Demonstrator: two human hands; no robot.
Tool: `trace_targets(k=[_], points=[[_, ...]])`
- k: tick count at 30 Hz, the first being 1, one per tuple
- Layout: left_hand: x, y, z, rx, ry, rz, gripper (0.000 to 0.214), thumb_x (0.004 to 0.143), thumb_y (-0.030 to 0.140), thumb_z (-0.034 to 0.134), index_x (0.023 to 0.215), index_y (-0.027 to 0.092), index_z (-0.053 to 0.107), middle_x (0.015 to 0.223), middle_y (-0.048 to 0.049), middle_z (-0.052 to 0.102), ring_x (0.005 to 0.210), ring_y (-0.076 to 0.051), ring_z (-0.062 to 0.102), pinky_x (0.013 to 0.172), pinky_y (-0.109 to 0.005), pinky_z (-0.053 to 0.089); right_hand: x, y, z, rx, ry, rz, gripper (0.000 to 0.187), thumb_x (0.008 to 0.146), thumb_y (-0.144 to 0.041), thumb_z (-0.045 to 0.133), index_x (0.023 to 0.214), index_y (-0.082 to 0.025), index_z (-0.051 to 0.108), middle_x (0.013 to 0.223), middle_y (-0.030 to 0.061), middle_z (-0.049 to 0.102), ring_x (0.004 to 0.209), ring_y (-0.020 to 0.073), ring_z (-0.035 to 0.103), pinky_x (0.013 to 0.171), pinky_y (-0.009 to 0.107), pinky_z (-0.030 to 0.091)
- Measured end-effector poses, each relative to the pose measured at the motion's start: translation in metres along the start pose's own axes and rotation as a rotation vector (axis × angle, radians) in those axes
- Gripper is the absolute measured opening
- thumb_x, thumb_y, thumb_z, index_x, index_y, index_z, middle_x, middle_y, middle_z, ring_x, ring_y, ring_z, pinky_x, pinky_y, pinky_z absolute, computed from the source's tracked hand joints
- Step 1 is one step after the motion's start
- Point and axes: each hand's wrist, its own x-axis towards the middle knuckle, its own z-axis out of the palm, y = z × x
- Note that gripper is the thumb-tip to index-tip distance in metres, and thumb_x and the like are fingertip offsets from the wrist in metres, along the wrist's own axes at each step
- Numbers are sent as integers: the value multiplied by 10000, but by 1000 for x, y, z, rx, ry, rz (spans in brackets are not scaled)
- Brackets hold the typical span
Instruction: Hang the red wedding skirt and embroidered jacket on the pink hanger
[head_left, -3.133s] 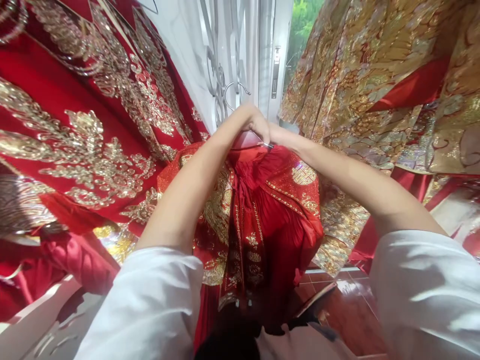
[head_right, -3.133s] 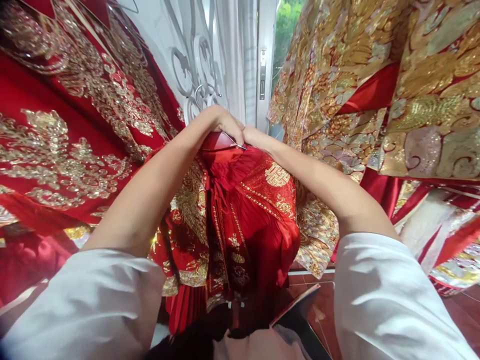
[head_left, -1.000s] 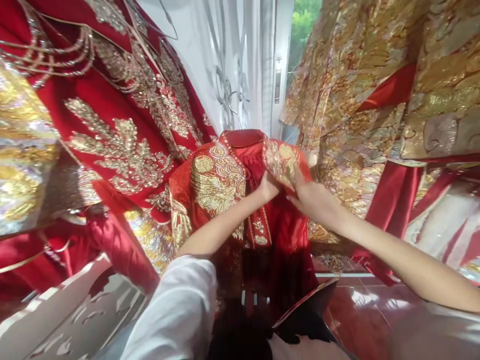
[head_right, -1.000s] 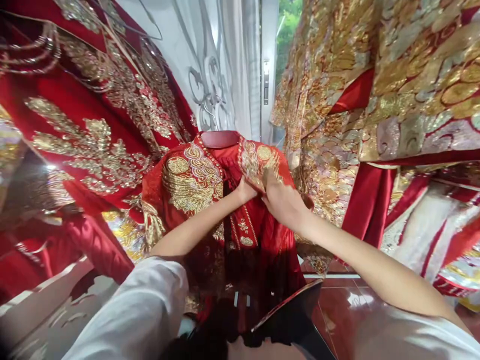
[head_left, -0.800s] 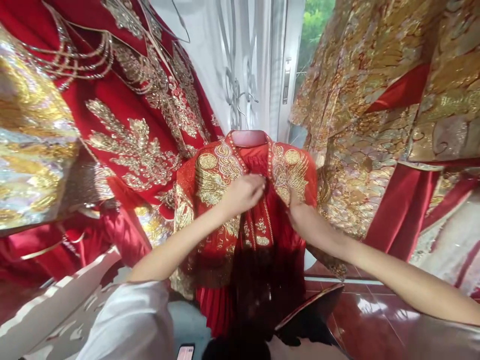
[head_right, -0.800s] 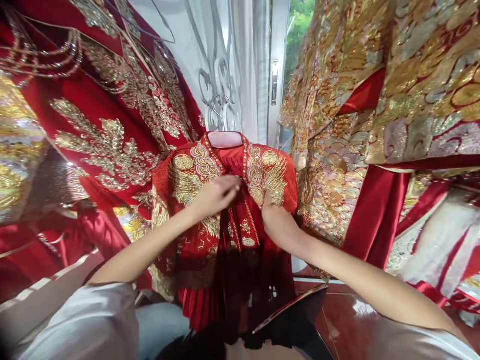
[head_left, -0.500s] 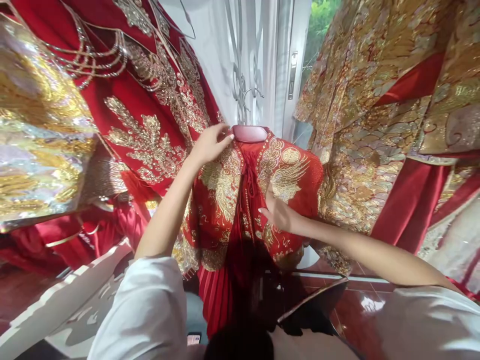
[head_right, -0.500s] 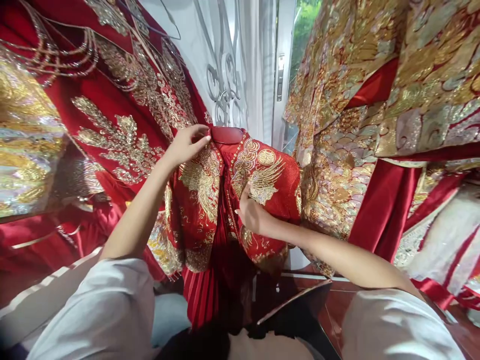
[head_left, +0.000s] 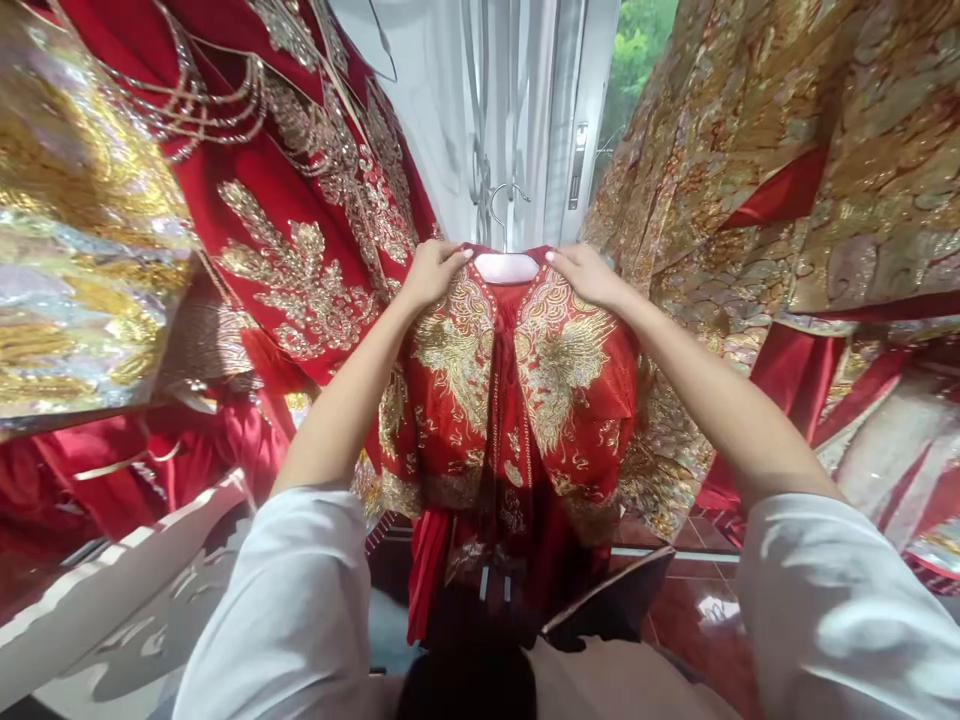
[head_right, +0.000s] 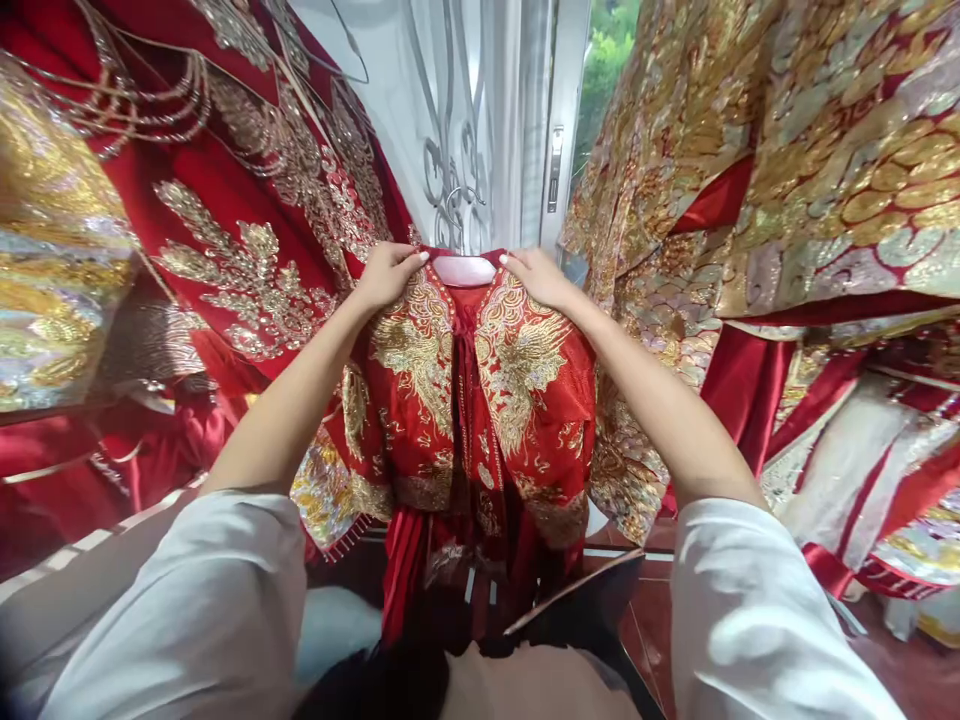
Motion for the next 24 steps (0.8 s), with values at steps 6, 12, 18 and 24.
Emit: trace_targets(k=[6,12,18,24], points=[[-4,11,11,-60,222,11,467,884,334,488,504,189,259,506,46,227,506,-97,242,537,-259,255,2,-8,11,39,259,62,471,948,-493,326,587,-190,339,572,-19,290,608,112,354,666,264,371],[-38,16,-14,120,-81,6,401,860,476,501,1030,147,655,886,-62,666,851,-200,591,840,-346,454,-23,1,-15,174,-49,-45,491,889,-572,408,740,-141,592,706,21,563,767,149,538,809,317,448],[-79,-26,-57,138,-200,-176,571,832,523,513,1267,155,553,1174,-106,641,1039,-254,604,968,-451,440,-76,29,-42,318,-248,153,594,684,-466,681,1192,-168,608,1131,76,646,981,200,605,919,413,462],[-78,-92,-31,-276,-301,-359,682,866,665,243,1000,143,660,888,-128,706,822,-248,677,781,-426,559,-83,60,-16,603,-208,433,556,630,-532,668,1010,-127,664,908,97,695,763,209,644,746,385,517]])
